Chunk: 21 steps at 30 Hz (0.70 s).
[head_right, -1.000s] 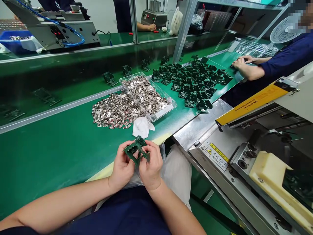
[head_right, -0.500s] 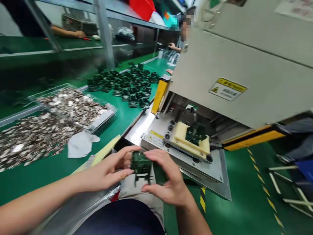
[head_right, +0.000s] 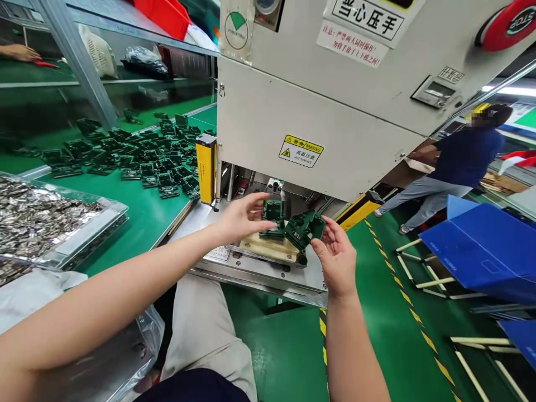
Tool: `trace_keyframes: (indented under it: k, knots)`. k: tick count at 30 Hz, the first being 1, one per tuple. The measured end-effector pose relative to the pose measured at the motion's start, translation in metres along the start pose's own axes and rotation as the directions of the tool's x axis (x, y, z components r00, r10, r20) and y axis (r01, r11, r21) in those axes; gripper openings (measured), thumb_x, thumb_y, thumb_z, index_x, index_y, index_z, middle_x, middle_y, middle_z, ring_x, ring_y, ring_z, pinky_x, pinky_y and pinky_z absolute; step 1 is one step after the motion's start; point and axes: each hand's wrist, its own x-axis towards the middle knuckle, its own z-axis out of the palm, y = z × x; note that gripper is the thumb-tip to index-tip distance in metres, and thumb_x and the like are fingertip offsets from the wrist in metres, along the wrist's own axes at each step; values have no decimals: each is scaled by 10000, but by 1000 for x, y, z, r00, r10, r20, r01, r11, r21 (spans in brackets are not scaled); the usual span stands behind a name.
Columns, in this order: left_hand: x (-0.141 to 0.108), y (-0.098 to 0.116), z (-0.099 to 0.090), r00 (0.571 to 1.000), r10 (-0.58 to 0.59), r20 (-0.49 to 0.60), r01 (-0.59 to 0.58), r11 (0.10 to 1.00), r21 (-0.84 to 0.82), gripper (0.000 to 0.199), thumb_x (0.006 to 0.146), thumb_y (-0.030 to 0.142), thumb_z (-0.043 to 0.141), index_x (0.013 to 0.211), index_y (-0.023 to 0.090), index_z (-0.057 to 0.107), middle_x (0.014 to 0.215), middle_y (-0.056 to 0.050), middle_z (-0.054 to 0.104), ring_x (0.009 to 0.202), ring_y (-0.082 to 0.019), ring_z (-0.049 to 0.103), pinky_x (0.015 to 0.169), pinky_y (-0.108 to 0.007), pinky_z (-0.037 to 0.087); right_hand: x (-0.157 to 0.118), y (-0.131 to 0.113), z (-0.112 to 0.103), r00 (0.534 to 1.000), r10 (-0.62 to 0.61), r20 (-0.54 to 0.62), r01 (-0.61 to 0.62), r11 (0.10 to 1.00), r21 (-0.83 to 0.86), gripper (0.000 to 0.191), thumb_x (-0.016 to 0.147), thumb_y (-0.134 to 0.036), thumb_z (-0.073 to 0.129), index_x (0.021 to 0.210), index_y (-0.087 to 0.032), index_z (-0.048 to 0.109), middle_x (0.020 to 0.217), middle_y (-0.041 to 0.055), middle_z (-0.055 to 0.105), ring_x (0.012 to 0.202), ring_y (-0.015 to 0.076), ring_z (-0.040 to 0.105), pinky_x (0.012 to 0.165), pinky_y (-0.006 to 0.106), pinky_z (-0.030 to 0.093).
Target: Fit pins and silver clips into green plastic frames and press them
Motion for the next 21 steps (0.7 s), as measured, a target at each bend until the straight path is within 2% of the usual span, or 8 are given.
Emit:
trace_keyframes:
  k: [3, 6, 10, 13, 15, 17, 19, 21]
  knots:
    - [-24, 15, -43, 987, -73, -141, 56, 991, -119, 667, 562, 292, 859, 1178, 157, 642, 1053, -129, 694, 1070, -286, 642, 966, -497, 515, 18, 3, 14, 989, -6, 147, 18, 997, -78, 578, 749, -455, 759, 1240, -220, 567, 1185, 113, 633, 1106, 273, 597, 998, 442, 459]
    - [-64, 24, -92, 946, -207, -248, 187, 977, -99, 640, 474, 317, 897, 1072, 192, 703, 1031, -114, 704, 1121, -325, 610, 967, -522, 508, 32, 4, 31, 955, 16, 295, 52, 974, -220, 553, 752, -467, 746, 1219, -218, 584, 1133, 93, 650, 1082, 270, 598, 1011, 463, 441]
    - [-125, 12, -134, 894, -364, -263, 378, 926, 5, 628, 436, 336, 909, 1025, 220, 724, 994, -109, 707, 1050, -326, 643, 943, -510, 521, 39, 2, 43, 918, 38, 396, 48, 978, -205, 542, 749, -480, 746, 1194, -213, 590, 1116, 85, 659, 1077, 266, 606, 986, 448, 469]
    - [-159, -8, -145, 895, -396, -204, 415, 908, 58, 603, 464, 310, 902, 1035, 238, 723, 953, -90, 710, 948, -292, 677, 919, -493, 539, 40, 0, 39, 928, 23, 371, 68, 971, -229, 543, 732, -487, 760, 1167, -204, 605, 1088, 90, 670, 1052, 276, 619, 958, 446, 491]
    - [-171, -19, -146, 902, -403, -154, 417, 906, 72, 594, 492, 293, 893, 1057, 252, 715, 1038, -94, 703, 977, -287, 674, 937, -487, 530, 40, -1, 34, 934, 35, 354, 72, 956, -284, 554, 723, -494, 767, 1165, -198, 611, 1098, 99, 669, 1058, 291, 618, 949, 450, 497]
    - [-175, -29, -144, 914, -395, -93, 402, 913, 75, 579, 524, 286, 879, 1076, 263, 705, 1240, -108, 632, 1067, -294, 650, 972, -486, 507, 41, -3, 29, 923, 61, 379, 69, 945, -319, 572, 742, -501, 751, 1202, -200, 595, 1136, 103, 660, 1085, 299, 611, 959, 456, 492]
    - [-173, -36, -141, 925, -377, -53, 381, 921, 84, 549, 549, 287, 867, 1073, 264, 703, 1424, -117, 487, 1149, -310, 614, 991, -486, 492, 41, -5, 27, 910, 68, 409, 88, 932, -350, 579, 760, -506, 731, 1230, -204, 580, 1153, 102, 656, 1103, 305, 605, 968, 462, 485]
    - [-170, -41, -138, 927, -374, -34, 376, 921, 102, 530, 561, 286, 863, 1066, 260, 704, 1491, -131, 400, 1192, -328, 589, 989, -490, 492, 42, -9, 27, 907, 61, 417, 125, 906, -404, 583, 754, -516, 730, 1226, -205, 587, 1118, 100, 669, 1091, 314, 613, 949, 463, 497]
